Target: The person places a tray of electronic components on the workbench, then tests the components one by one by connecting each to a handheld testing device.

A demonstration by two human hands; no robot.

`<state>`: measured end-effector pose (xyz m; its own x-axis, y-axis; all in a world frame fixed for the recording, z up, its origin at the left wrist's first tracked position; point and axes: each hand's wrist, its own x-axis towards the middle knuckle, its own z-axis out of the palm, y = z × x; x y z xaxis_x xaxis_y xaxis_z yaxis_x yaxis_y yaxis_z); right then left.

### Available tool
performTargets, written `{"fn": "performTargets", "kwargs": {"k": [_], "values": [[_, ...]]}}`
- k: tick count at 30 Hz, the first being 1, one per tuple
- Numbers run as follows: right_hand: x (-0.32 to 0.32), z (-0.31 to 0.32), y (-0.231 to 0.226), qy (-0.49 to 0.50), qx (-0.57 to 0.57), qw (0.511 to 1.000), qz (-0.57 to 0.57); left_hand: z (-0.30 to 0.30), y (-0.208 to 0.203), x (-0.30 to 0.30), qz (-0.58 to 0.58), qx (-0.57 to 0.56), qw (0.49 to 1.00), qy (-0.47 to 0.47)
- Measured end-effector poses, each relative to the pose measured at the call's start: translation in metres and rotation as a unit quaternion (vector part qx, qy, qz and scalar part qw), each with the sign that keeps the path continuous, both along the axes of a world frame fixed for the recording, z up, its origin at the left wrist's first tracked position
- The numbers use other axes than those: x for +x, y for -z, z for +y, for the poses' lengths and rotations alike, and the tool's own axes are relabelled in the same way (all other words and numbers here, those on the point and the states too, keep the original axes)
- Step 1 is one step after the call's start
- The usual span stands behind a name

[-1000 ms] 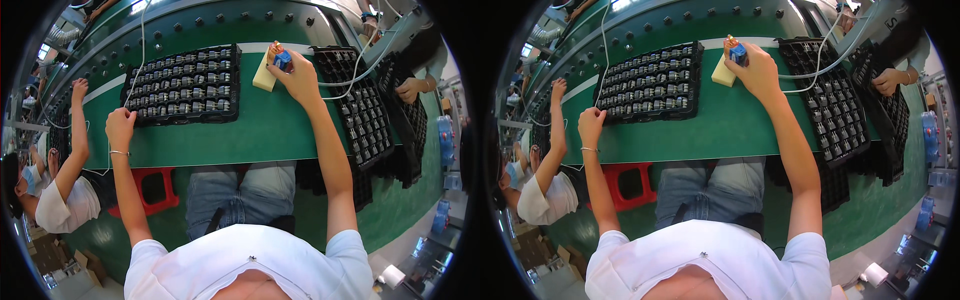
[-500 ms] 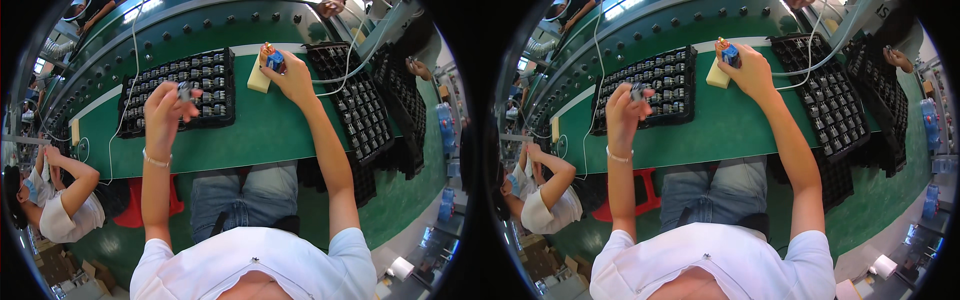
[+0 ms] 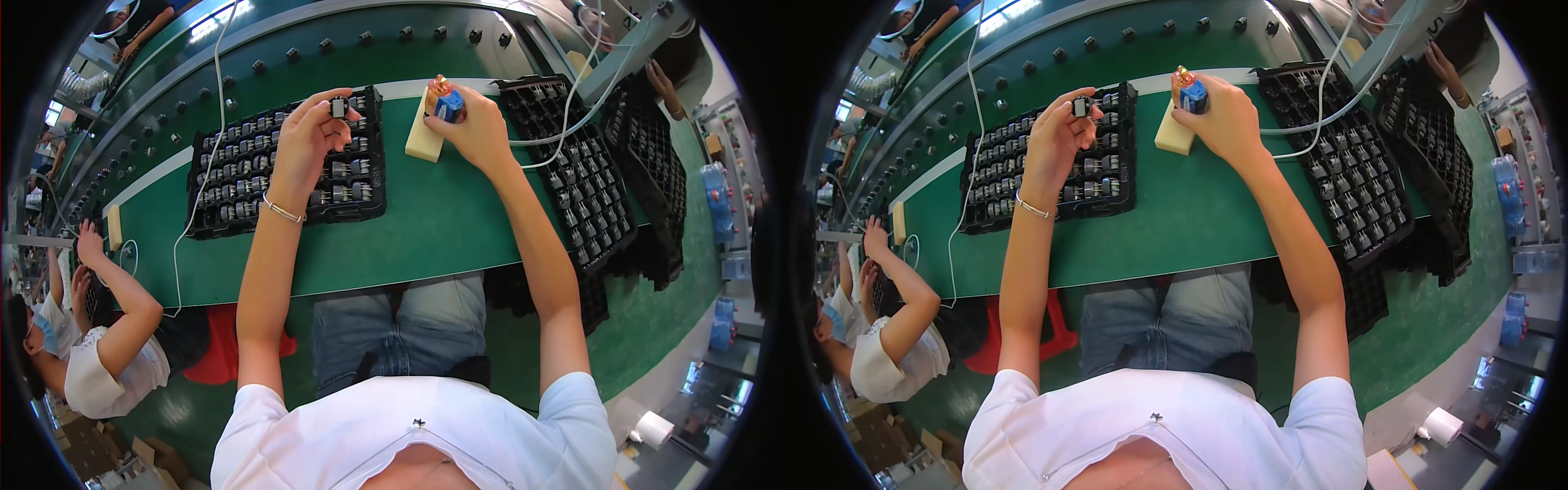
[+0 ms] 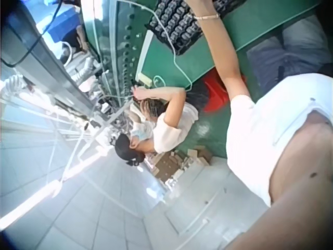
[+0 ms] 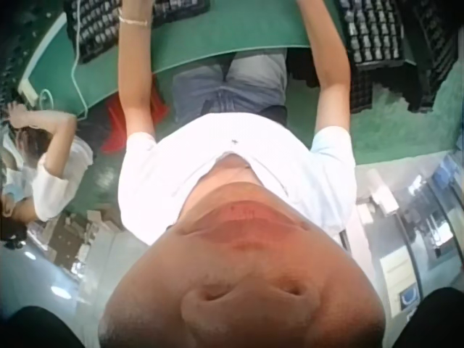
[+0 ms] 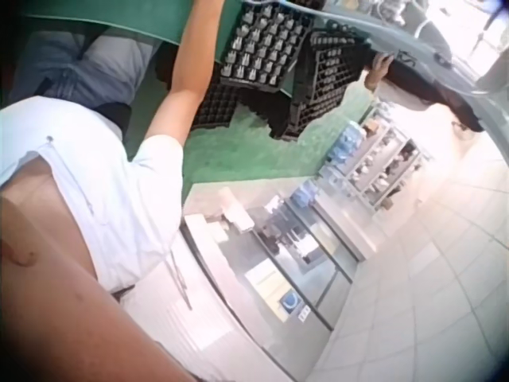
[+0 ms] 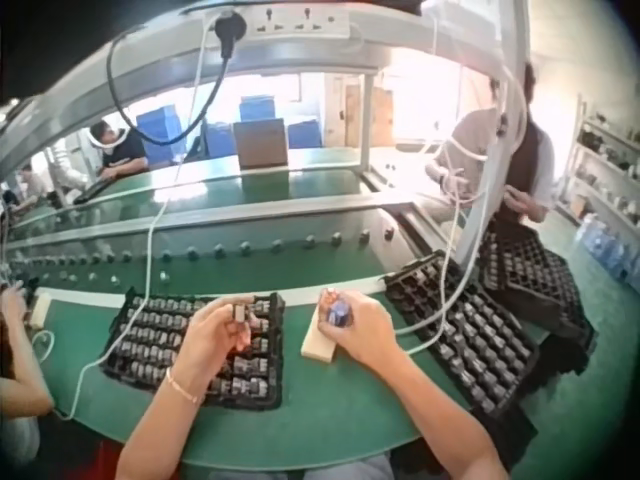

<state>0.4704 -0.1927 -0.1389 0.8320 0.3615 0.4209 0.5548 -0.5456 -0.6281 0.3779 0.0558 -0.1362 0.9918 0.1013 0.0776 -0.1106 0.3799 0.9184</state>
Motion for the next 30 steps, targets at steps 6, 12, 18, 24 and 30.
{"fn": "performTargets", "kwargs": {"k": [6, 12, 18, 24, 30], "values": [[0.05, 0.025, 0.001, 0.022, -0.033, 0.999, 0.012, 0.011, 0.009, 0.001, 0.03, -0.033, 0.998, -0.035], [0.121, 0.056, 0.007, 0.088, -0.064, 0.994, -0.013, 0.012, 0.02, 0.004, 0.05, -0.074, 0.994, -0.056], [0.153, 0.071, 0.03, 0.119, -0.11, 0.985, -0.056, 0.004, 0.018, 0.005, 0.05, -0.067, 0.994, -0.068], [0.151, 0.07, 0.011, 0.087, -0.162, 0.982, -0.03, 0.0, 0.015, 0.004, 0.046, -0.021, 0.997, -0.064], [0.083, 0.067, -0.016, -0.131, 0.116, 0.981, 0.081, -0.006, 0.008, -0.001, 0.023, 0.028, 0.994, -0.107]]}}
